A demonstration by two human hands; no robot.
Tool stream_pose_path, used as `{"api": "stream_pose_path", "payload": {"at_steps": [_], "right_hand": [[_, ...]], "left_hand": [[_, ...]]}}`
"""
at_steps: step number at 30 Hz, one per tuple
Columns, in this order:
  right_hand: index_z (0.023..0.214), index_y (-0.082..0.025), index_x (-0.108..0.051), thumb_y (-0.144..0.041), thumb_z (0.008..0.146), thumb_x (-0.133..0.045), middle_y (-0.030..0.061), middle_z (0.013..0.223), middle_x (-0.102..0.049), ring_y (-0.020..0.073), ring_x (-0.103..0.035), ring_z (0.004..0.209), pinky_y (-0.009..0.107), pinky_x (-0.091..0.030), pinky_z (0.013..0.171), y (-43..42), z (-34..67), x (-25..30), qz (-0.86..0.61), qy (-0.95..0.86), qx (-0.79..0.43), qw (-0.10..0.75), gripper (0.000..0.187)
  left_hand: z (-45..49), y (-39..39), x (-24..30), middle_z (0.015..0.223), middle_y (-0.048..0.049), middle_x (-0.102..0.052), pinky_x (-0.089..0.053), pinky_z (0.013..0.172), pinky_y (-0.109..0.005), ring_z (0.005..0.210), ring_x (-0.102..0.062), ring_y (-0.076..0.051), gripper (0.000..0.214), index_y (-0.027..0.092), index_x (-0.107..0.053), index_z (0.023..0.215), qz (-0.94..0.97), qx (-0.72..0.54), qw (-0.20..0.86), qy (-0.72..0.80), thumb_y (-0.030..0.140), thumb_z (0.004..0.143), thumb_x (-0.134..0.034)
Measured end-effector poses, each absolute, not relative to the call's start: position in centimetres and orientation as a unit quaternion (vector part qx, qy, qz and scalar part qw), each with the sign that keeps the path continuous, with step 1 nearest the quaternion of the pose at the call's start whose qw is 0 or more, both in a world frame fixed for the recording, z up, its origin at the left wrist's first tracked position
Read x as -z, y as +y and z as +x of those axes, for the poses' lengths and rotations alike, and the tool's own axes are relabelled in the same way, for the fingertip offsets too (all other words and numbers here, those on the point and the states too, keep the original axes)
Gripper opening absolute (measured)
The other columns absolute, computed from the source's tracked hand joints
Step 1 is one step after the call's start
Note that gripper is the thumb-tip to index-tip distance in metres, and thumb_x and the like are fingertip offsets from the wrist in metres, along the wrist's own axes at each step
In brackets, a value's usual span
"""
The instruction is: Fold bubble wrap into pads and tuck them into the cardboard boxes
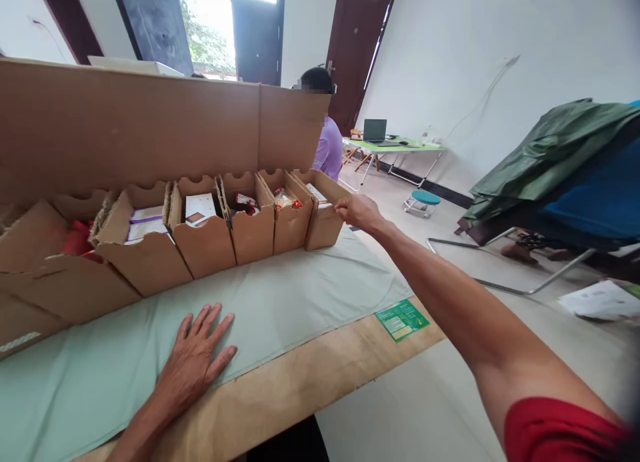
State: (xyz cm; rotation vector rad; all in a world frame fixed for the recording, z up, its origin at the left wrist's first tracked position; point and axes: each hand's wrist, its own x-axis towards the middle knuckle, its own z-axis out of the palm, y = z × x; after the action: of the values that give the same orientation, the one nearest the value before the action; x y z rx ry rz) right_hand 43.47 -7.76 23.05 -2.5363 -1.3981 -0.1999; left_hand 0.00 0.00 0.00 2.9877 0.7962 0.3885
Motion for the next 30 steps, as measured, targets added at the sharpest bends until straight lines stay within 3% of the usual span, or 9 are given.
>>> {"api": "stream_pose_path", "payload": {"at_steps": [3, 6, 8, 10, 13, 19, 22, 26, 30], "right_hand": [[0.078, -0.019, -0.077, -0.019, 0.095, -0.062, 0.0087, 0.082, -0.076, 0.0293, -0.072, 0.093, 0.041, -0.052, 0.085, -11.2, 40.2, -22.9, -0.871, -0.470, 0.105, 0.098, 0.022], [0.085, -0.020, -0.076, -0.023, 0.098, -0.056, 0.0109, 0.084, -0.076, 0.0308, -0.072, 0.089, 0.042, -0.051, 0.082, -14.7, 36.9, -24.0, -0.861, -0.485, 0.143, 0.055, 0.024], [0.098, -0.021, -0.076, -0.025, 0.100, -0.053, 0.0115, 0.093, -0.078, 0.0310, -0.071, 0.092, 0.042, -0.050, 0.083, -16.0, 35.9, -25.0, -0.845, -0.504, 0.174, 0.029, 0.023], [0.117, -0.019, -0.073, -0.024, 0.098, -0.058, 0.0137, 0.113, -0.076, 0.0333, -0.067, 0.107, 0.043, -0.049, 0.091, -15.9, 36.2, -25.8, -0.837, -0.513, 0.192, 0.009, 0.025], [0.138, -0.011, -0.063, -0.023, 0.091, -0.070, 0.0200, 0.134, -0.068, 0.0373, -0.058, 0.128, 0.046, -0.044, 0.101, -13.6, 38.2, -25.8, -0.846, -0.509, 0.155, -0.033, 0.049], [0.107, -0.016, -0.081, -0.016, 0.093, -0.060, 0.0140, 0.107, -0.079, 0.0326, -0.069, 0.110, 0.046, -0.043, 0.101, -10.1, 39.2, -24.1, -0.847, -0.521, 0.096, -0.038, 0.025], [0.103, -0.016, -0.082, -0.017, 0.092, -0.060, 0.0150, 0.104, -0.079, 0.0339, -0.070, 0.107, 0.047, -0.047, 0.098, -10.5, 36.7, -24.3, -0.840, -0.533, 0.098, -0.020, 0.024], [0.096, -0.018, -0.080, -0.017, 0.089, -0.067, 0.0105, 0.098, -0.079, 0.0288, -0.072, 0.098, 0.036, -0.053, 0.083, -11.7, 31.6, -25.5, -0.815, -0.574, 0.076, 0.023, 0.015], [0.085, -0.016, -0.076, -0.018, 0.099, -0.055, 0.0018, 0.082, -0.076, 0.0161, -0.070, 0.079, 0.028, -0.053, 0.076, -13.6, 28.1, -28.2, -0.697, -0.671, -0.029, 0.250, 0.025]], "left_hand": [[-0.1, 0.0, 0.0, 0.162, -0.0111, -0.048, -0.029, 0.121, -0.064, 0.152, -0.040, -0.037, 0.058, 0.030, -0.057, 0.150, 0.957, -0.135, 0.026, 0.256, 0.058, 0.102, -0.041], [-0.1, 0.0, 0.1, 0.162, -0.0124, -0.048, -0.029, 0.121, -0.064, 0.151, -0.040, -0.038, 0.058, 0.028, -0.058, 0.149, 0.956, -0.136, 0.032, 0.257, 0.057, 0.102, -0.041], [-0.1, 0.0, 0.1, 0.161, -0.0134, -0.049, -0.029, 0.121, -0.064, 0.151, -0.041, -0.039, 0.059, 0.026, -0.059, 0.149, 0.957, -0.131, 0.030, 0.258, 0.056, 0.102, -0.041], [-0.1, 0.0, 0.1, 0.161, -0.0142, -0.049, -0.029, 0.121, -0.063, 0.151, -0.041, -0.039, 0.059, 0.025, -0.060, 0.148, 0.958, -0.126, 0.024, 0.256, 0.056, 0.101, -0.041], [-0.1, -0.1, 0.0, 0.160, -0.0149, -0.050, -0.030, 0.121, -0.063, 0.151, -0.041, -0.038, 0.060, 0.023, -0.060, 0.148, 0.959, -0.117, 0.014, 0.259, 0.055, 0.101, -0.041], [0.0, -0.2, -0.2, 0.161, -0.0139, -0.049, -0.031, 0.120, -0.063, 0.151, -0.042, -0.037, 0.059, 0.024, -0.059, 0.149, 0.957, -0.116, 0.004, 0.265, 0.054, 0.102, -0.040], [0.0, -0.1, -0.1, 0.161, -0.0137, -0.050, -0.031, 0.120, -0.063, 0.151, -0.042, -0.037, 0.059, 0.025, -0.059, 0.149, 0.958, -0.120, 0.008, 0.260, 0.056, 0.102, -0.040], [-0.2, 0.0, 0.1, 0.161, -0.0132, -0.049, -0.030, 0.121, -0.063, 0.152, -0.040, -0.037, 0.059, 0.026, -0.058, 0.149, 0.957, -0.132, 0.014, 0.257, 0.056, 0.102, -0.040], [-0.3, 0.3, 0.1, 0.160, -0.0136, -0.050, -0.029, 0.122, -0.064, 0.152, -0.040, -0.037, 0.058, 0.025, -0.060, 0.147, 0.956, -0.135, 0.024, 0.258, 0.054, 0.101, -0.042]]}}
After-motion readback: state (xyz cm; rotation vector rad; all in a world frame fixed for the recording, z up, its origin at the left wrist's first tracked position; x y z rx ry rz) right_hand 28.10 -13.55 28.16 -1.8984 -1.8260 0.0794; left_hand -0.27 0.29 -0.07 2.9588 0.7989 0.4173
